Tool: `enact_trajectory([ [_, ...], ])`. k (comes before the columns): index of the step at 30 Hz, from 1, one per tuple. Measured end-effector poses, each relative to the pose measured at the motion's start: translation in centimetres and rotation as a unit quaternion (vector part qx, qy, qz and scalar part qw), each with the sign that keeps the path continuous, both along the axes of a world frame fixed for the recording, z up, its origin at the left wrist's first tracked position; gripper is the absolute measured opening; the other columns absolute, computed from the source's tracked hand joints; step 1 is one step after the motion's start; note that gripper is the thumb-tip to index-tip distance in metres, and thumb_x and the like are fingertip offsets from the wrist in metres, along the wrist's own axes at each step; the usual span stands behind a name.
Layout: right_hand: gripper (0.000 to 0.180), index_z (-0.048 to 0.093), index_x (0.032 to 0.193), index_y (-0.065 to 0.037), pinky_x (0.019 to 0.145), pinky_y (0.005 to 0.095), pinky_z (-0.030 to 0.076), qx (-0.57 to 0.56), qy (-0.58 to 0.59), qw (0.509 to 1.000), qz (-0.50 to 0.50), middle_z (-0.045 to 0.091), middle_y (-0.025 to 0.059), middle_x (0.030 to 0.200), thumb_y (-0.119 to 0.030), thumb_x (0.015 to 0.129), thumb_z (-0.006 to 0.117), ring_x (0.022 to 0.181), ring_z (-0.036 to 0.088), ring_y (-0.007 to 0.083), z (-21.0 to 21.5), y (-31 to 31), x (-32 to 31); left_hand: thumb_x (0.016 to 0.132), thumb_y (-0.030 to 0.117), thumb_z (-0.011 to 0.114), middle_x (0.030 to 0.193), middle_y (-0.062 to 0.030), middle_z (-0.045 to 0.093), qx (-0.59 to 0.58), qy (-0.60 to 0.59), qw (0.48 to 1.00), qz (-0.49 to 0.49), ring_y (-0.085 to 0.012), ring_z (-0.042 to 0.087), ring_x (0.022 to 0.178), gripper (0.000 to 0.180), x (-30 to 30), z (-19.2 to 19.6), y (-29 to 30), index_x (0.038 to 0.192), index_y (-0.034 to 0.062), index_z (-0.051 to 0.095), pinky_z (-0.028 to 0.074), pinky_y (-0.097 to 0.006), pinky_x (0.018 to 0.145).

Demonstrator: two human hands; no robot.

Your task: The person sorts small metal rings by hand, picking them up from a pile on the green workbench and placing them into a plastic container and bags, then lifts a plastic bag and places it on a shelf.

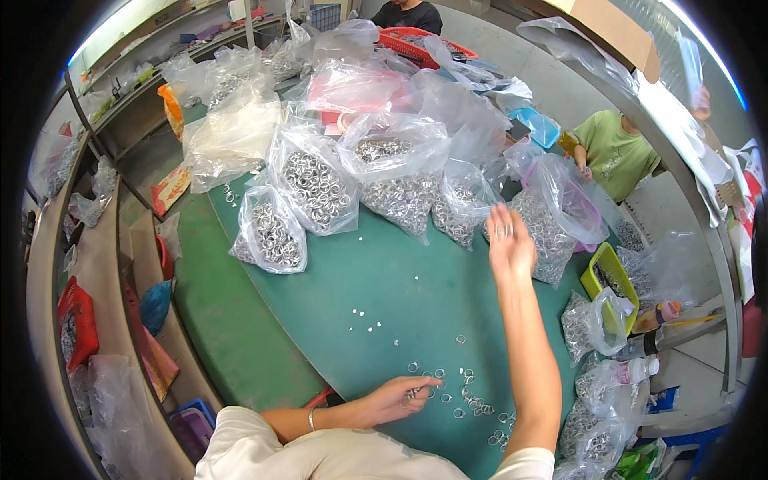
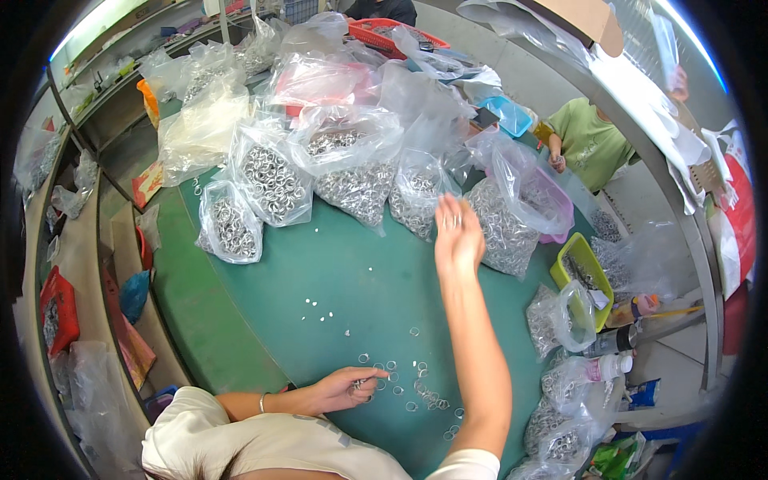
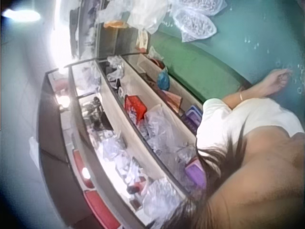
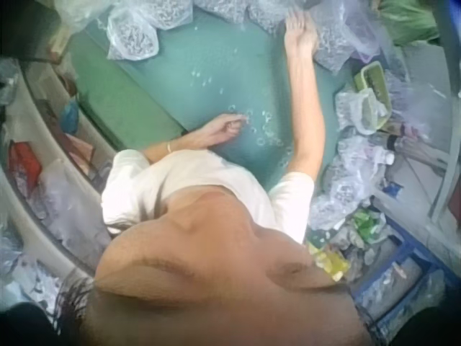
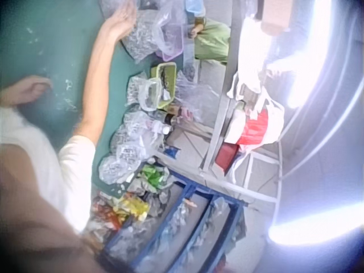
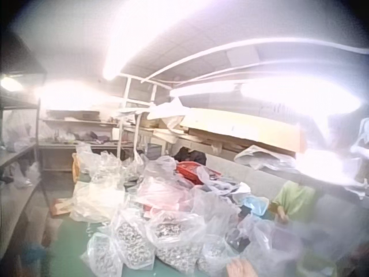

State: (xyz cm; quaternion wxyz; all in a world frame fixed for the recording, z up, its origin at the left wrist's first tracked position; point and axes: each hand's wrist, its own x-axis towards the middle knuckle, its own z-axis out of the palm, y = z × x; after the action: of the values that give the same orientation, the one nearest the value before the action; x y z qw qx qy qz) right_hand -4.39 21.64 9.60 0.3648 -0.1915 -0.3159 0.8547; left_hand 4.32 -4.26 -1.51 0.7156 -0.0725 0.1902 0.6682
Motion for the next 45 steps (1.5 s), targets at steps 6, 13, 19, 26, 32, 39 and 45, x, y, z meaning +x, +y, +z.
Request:
enact_trajectory([
  [6, 0.033, 0.036, 0.123, 0.004, 0.107, 0.0397, 0.02, 0.256, -0.143, 0.956, -0.007, 0.046, 0.0213, 0.126, -0.01, 0.093, 0.033, 0.123, 0.038, 0.0286, -0.9, 5.6, -4.9, 0.092, 0.017, 0.048, 0.077, -0.0008, 0.052, 0.015, -0.013, 0.999, 0.038, -0.0087, 0.047, 0.065, 0.028, -1.2, 0.3, 0.4, 0.113, -0.0006, 0.052, 0.039, -0.021, 0.057],
  [13, 0.036, 0.034, 0.124, 0.005, 0.095, 0.0404, 0.041, -0.045, -0.012, 0.985, 0.163, 0.044, 0.0234, 0.124, -0.013, 0.093, 0.039, 0.113, 0.047, 0.0331, -2.2, -5.2, 7.2, 0.094, 0.023, 0.04, 0.116, -0.0156, 0.052, 0.047, -0.033, 0.99, 0.128, -0.0231, 0.049, 0.11, 0.043, -3.0, 1.9, 0.1, 0.124, -0.0067, 0.041, 0.039, -0.036, 0.097],
  [19, 0.046, 0.028, 0.129, 0.007, 0.104, 0.0406, 0.032, -0.15, -0.041, 0.976, 0.152, 0.033, 0.0269, 0.133, -0.007, 0.087, 0.038, 0.123, 0.036, 0.0363, -3.1, -11.8, 16.4, 0.095, 0.03, 0.032, 0.133, -0.0218, 0.036, 0.088, -0.087, 0.99, 0.072, -0.0295, 0.034, 0.126, 0.053, -1.7, 2.2, 0.6, 0.129, -0.011, 0.029, 0.026, -0.041, 0.107],
  [26, 0.052, 0.023, 0.132, 0.006, 0.108, 0.0434, 0.023, -0.169, 0.02, 0.975, 0.145, 0.025, 0.0286, 0.137, -0.013, 0.086, 0.039, 0.128, 0.027, 0.04, -2.9, -14.7, 19.9, 0.095, 0.03, 0.033, 0.111, -0.015, 0.051, 0.097, -0.081, 0.99, 0.06, -0.0221, 0.046, 0.113, 0.042, 0.5, 2.2, 0.8, 0.112, -0.0065, 0.045, 0.031, -0.039, 0.104],
  [32, 0.047, 0.026, 0.131, 0.007, 0.105, 0.0432, 0.029, -0.103, -0.014, 0.984, 0.143, 0.028, 0.0296, 0.135, -0.008, 0.088, 0.037, 0.123, 0.034, 0.042, -2.7, -15.8, 20.4, 0.096, 0.031, 0.03, 0.116, -0.0156, 0.051, 0.258, -0.198, 0.943, 0.068, -0.0257, 0.046, 0.115, 0.041, 1.6, -0.5, 0.8, 0.109, -0.0028, 0.05, 0.027, -0.044, 0.107],
  [39, 0.041, 0.032, 0.128, 0.007, 0.1, 0.0382, 0.034, 0.193, -0.135, 0.964, 0.121, 0.042, 0.025, 0.128, -0.017, 0.095, 0.037, 0.12, 0.041, 0.0315, -3.3, -16.6, 20.1, 0.097, 0.033, 0.025, 0.134, -0.0201, 0.036, 0.106, -0.112, 0.986, 0.061, -0.029, 0.036, 0.125, 0.053, 0.7, 3.8, 0.1, 0.13, -0.0074, 0.03, 0.023, -0.042, 0.109],
  [45, 0.041, 0.033, 0.128, 0.006, 0.094, 0.0329, 0.037, 0.353, -0.21, 0.908, 0.086, 0.051, 0.0178, 0.122, -0.019, 0.095, 0.036, 0.11, 0.049, 0.0215, -3.6, -16.8, 19.0, 0.097, 0.033, 0.026, 0.132, -0.0182, 0.039, 0.091, -0.076, 0.99, 0.077, -0.028, 0.038, 0.123, 0.052, 0.1, 3.6, -0.4, 0.13, -0.0064, 0.03, 0.026, -0.041, 0.107],
])
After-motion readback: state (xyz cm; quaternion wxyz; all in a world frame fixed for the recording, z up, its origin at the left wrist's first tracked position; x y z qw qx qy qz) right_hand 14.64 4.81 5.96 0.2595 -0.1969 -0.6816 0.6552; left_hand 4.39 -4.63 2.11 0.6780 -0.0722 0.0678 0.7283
